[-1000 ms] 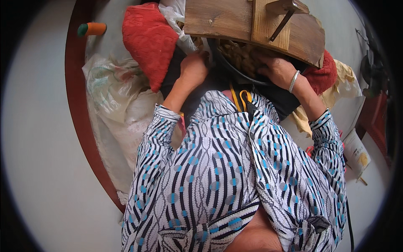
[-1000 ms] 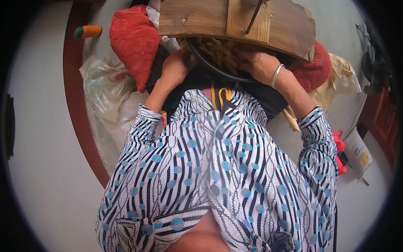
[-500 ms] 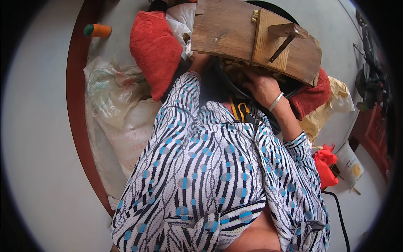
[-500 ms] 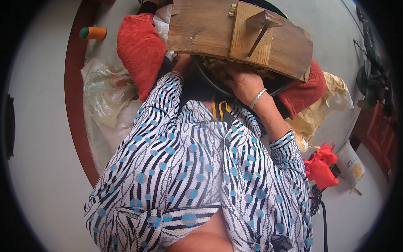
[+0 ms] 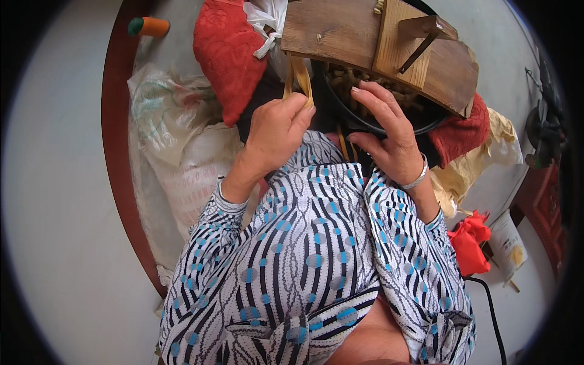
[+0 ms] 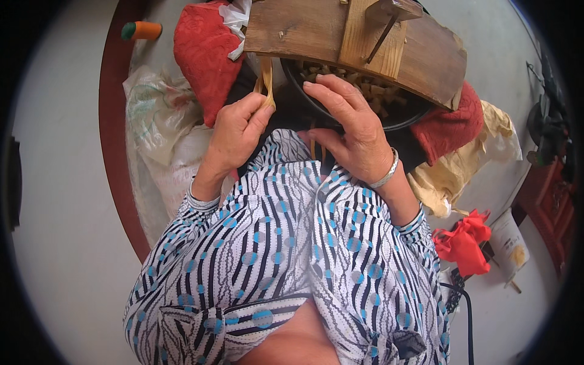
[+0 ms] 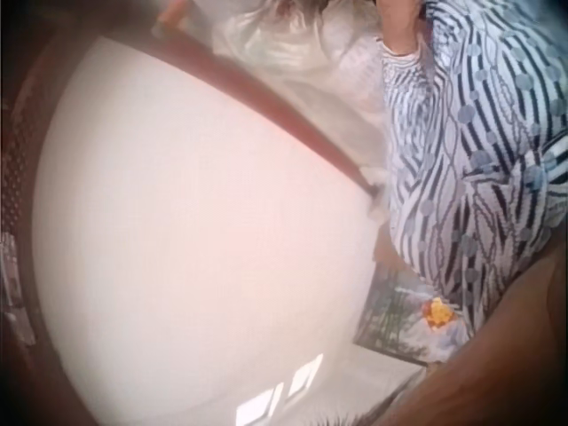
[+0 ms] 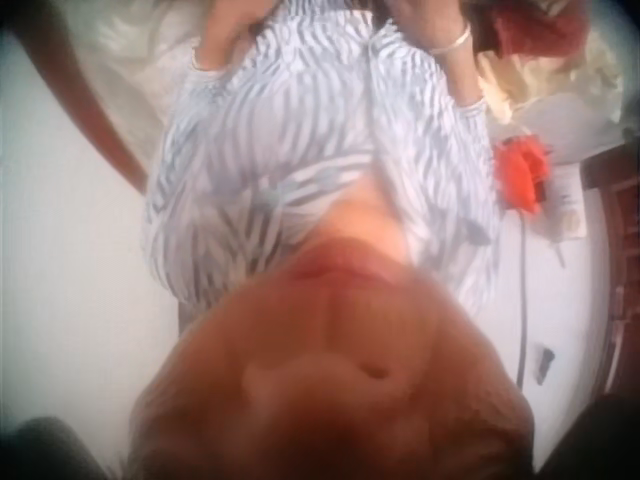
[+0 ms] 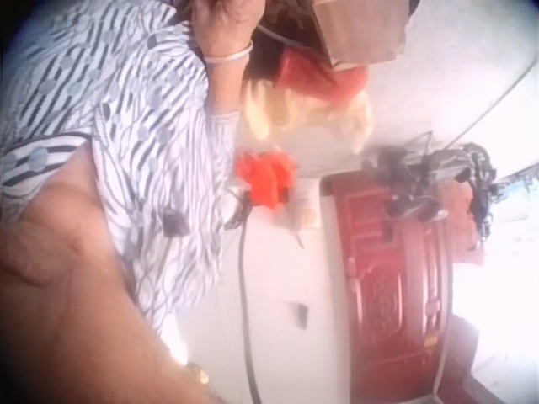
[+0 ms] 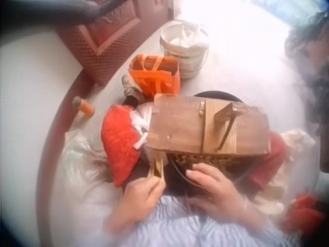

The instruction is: The person weaves a basket by hand, repeatedly inserting and pulling thin strips of material through a wooden frame. They adjust the strips and tighten the weave as they work.

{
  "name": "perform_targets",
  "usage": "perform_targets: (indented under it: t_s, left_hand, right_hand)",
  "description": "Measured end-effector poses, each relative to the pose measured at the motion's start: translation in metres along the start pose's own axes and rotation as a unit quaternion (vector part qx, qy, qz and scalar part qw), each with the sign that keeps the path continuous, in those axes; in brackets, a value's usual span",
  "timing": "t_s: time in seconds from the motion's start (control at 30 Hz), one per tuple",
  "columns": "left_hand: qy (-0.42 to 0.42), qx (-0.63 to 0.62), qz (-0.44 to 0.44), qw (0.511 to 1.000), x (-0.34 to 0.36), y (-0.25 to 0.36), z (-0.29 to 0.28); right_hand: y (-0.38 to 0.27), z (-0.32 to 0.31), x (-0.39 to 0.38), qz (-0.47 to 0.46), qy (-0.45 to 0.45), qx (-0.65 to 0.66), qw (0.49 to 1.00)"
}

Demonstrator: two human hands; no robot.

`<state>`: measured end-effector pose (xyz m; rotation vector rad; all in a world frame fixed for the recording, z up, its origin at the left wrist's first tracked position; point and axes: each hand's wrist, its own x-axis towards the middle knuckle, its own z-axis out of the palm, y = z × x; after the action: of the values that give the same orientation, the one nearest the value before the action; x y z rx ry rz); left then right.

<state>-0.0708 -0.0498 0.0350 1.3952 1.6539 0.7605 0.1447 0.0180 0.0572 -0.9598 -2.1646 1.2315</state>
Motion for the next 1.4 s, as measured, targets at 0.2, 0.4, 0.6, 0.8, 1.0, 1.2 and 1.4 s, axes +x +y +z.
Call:
perform_targets:
  t_s: [0.2,0.4,0.6,0.8,1.0,1.2,1.4]
  left_hand:
    - [-0.14,-0.078,0.262,0.952,-0.014,0.084,-0.025]
    - [-0.241,-0.219,0.475,0.818,-0.028,0.14,-0.022]
    - [-0.181,-0.347,0.455,0.8,-0.023,0.155,0.004]
    - [-0.17,-0.273,0.401,0.858,-0.012,0.104,-0.032]
    - [-0.021,-0.187,0.275,0.943,-0.018,0.073,-0.089]
    - [0.129,-0.047,0.137,0.981,-0.019,0.058,-0.077]
    - [-0.093,0.188,0.266,0.941,0.037,0.064,0.022]
  right_hand:
    - [-0.034,-0.005,0.02,-0.151,-0.039,-0.016,0.988]
    - [-0.051,-0.025,0.008,-0.19,-0.152,0.301,0.922]
    - [-0.043,-0.032,-0.007,-0.083,-0.07,0.013,0.994]
    - [-0.028,-0.109,-0.083,-0.119,0.255,-0.028,0.959]
    - [-0.019,-0.216,-0.184,-0.061,0.503,-0.147,0.849]
    - [0.026,-0.284,-0.288,0.308,0.499,-0.238,0.774]
    - [-0.006,-0.127,-0.133,0.346,0.164,0.095,0.919]
